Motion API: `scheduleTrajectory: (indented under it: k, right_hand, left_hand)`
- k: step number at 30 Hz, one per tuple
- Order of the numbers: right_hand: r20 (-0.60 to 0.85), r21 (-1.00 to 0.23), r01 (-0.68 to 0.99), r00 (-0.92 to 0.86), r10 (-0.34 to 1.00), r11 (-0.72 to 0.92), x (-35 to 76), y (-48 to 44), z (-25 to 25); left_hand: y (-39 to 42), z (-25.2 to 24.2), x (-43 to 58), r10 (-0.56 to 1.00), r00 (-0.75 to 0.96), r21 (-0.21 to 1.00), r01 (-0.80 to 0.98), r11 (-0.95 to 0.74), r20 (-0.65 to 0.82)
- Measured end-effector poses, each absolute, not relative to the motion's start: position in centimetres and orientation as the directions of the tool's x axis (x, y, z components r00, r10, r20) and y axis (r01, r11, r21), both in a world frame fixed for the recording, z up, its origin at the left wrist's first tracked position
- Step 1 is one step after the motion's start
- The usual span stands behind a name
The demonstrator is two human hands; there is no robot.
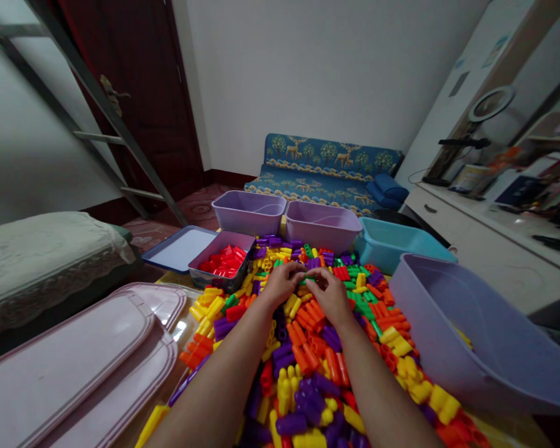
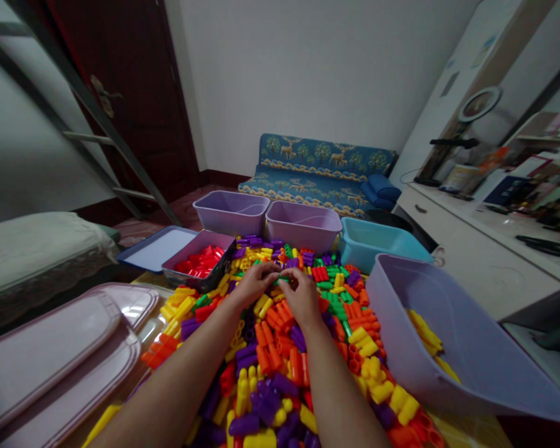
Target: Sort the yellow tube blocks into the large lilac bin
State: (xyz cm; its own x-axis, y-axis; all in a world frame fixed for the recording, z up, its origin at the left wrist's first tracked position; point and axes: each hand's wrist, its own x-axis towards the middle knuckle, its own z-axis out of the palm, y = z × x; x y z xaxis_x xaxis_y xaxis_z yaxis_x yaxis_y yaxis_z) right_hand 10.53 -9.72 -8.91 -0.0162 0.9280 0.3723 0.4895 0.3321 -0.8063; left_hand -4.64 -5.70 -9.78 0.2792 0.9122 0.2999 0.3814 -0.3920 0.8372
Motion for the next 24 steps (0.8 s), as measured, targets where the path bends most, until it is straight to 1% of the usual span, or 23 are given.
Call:
scheduleTrajectory:
  k: [2, 5, 7, 9, 13, 16, 18, 21, 24]
  right_hand:
    - [0.343, -0.849, 0.428, 0.002, 0.939, 0.309, 10.6, -9.7, -9.0]
    - [0.286, -0.923, 0.281, 0.039, 0.958, 0.264, 10.8, -9.4, -9.2]
    - [0.239, -0.955, 0.193, 0.049, 0.970, 0.226, 10.9, -9.3, -9.4]
    - [0.207, -0.963, 0.182, 0.038, 0.978, 0.197, 11.0, -9.1, -9.6]
    - [0.206, -0.951, 0.247, 0.052, 0.977, 0.188, 11.0, -9.2, -9.7]
    - [0.199, -0.966, 0.191, 0.113, 0.973, 0.175, 11.2, -9.1, -9.3]
    - [0.180, -0.981, 0.114, 0.206, 0.962, 0.159, 11.9, -8.5, -8.7]
    - [0.108, -0.985, -0.080, 0.401, 0.910, 0.152, 13.8, -6.9, -7.3]
    - [-0.007, -0.924, -0.326, 0.543, 0.840, 0.203, 16.2, -4.7, -5.3]
  left_hand:
    - [-5.7, -9.6, -4.6, 0.913, 0.278, 0.864, 0.327, -0.383, 0.300]
    - [-5.9, -9.4, -4.6, 0.907, 0.281, 0.889, 0.247, -0.386, 0.316]
    - [-5.9, -9.3, -4.6, 0.902, 0.283, 0.891, 0.226, -0.393, 0.325]
    - [-6.0, -9.2, -4.6, 0.900, 0.288, 0.891, 0.224, -0.394, 0.326]
    - [-6.0, -9.5, -4.5, 0.905, 0.291, 0.898, 0.225, -0.379, 0.309]
    - [-6.0, -9.6, -4.5, 0.916, 0.264, 0.897, 0.248, -0.366, 0.301]
    - [-6.0, -9.5, -4.5, 0.926, 0.247, 0.893, 0.281, -0.350, 0.285]
    - [-6.1, -9.2, -4.6, 0.934, 0.256, 0.881, 0.339, -0.329, 0.250]
    - [-6.2, -9.0, -4.6, 0.938, 0.265, 0.871, 0.380, -0.313, 0.221]
